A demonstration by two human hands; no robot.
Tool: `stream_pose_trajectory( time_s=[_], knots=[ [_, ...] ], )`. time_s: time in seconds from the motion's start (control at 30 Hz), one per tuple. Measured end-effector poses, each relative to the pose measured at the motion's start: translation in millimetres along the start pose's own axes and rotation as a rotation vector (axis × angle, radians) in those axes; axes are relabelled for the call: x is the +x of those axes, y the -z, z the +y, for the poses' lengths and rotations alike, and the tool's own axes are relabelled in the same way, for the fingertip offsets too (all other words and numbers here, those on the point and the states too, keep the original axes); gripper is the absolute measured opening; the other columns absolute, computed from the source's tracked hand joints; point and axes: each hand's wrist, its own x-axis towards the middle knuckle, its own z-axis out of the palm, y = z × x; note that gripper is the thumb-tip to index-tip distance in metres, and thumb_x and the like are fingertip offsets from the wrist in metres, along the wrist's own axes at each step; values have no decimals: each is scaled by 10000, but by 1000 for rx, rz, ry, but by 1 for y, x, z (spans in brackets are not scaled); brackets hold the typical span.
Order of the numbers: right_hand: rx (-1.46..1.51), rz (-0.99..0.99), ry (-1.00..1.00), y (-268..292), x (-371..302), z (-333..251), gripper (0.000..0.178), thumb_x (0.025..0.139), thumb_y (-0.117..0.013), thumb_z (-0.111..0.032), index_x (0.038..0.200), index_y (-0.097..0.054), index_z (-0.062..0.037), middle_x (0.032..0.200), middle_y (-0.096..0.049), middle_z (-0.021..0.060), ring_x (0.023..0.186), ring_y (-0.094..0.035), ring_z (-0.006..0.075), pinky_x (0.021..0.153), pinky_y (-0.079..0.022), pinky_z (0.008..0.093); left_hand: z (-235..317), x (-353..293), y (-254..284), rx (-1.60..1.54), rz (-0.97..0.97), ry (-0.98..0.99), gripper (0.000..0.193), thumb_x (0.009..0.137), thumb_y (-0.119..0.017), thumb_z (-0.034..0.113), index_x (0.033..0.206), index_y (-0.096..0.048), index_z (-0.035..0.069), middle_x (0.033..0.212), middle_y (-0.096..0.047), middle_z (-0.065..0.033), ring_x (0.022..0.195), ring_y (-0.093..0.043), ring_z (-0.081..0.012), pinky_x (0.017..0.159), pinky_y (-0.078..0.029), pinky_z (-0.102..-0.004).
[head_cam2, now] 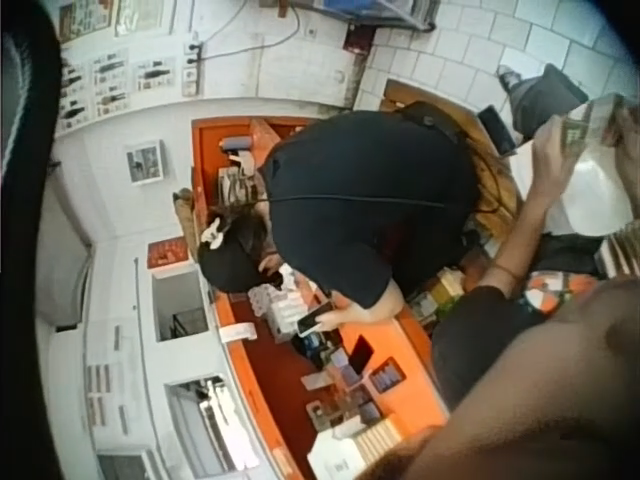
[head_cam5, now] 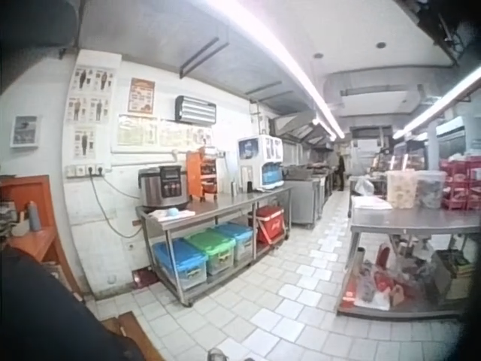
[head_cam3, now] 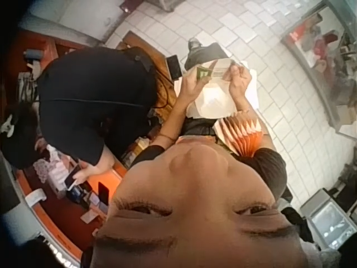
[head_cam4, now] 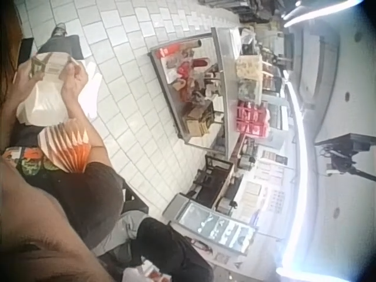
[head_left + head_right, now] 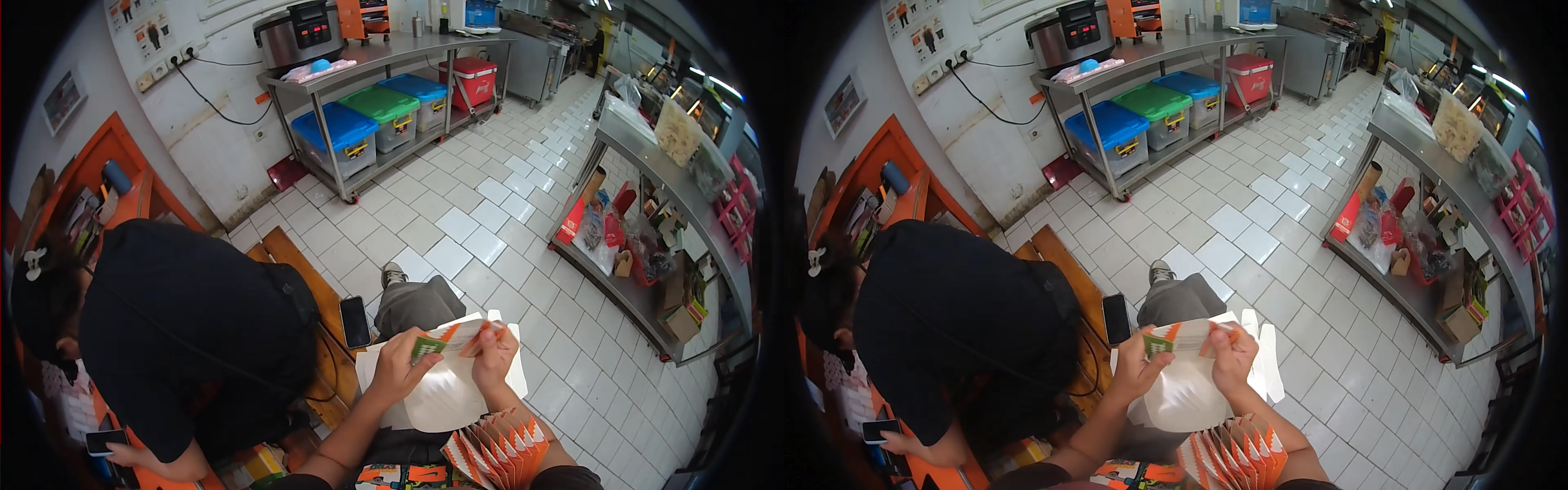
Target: The person is folding and assembling small orange and white cardboard food boxes from flat sheets.
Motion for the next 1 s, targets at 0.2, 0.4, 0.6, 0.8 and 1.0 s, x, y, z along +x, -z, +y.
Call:
stream_pose_trajectory(
  time_s=[0.2,0.4,0.6,0.8,1.0],
  knots=[
    [-226,-433,-15,-5,15,-12,259,854,-618,-237,928,-621,11,764,-636,57,664,-562,100,593,-421,234,-23,-7,6,32,310,-116,340,844,-625,295,718,-613,-20,619,-567,-91,620,-570,-226,734,-465,-402],
    [-238,-440,-249,4,11,9,171,839,-631,-146,915,-637,7,773,-654,51,698,-585,83,615,-457,230,-7,-1,1,-193,468,55,346,898,-552,316,858,-587,-26,724,-605,-66,623,-545,-120,704,-437,-272],
    [-7,-37,-338,-9,17,-10,220,871,-611,-189,905,-641,26,866,-646,63,785,-581,89,689,-462,238,1,3,-15,-279,146,385,315,937,-485,244,959,-580,-55,939,-589,-90,839,-533,-121,769,-408,-240],
    [-313,-405,-104,-3,22,-6,229,912,-518,-186,1013,-600,3,926,-578,29,816,-509,108,774,-409,252,-13,5,-5,-391,427,247,348,829,-546,101,1139,-452,-27,974,-458,-77,930,-466,-145,829,-388,-262],
    [-395,-65,-163,29,39,-10,322,961,-426,-253,1089,-544,18,916,-571,36,771,-507,77,709,-428,237,7,7,-17,-137,317,-104,648,701,-658,130,1193,-241,69,1206,-320,-146,1073,-416,-266,898,-375,-394]
  ],
)
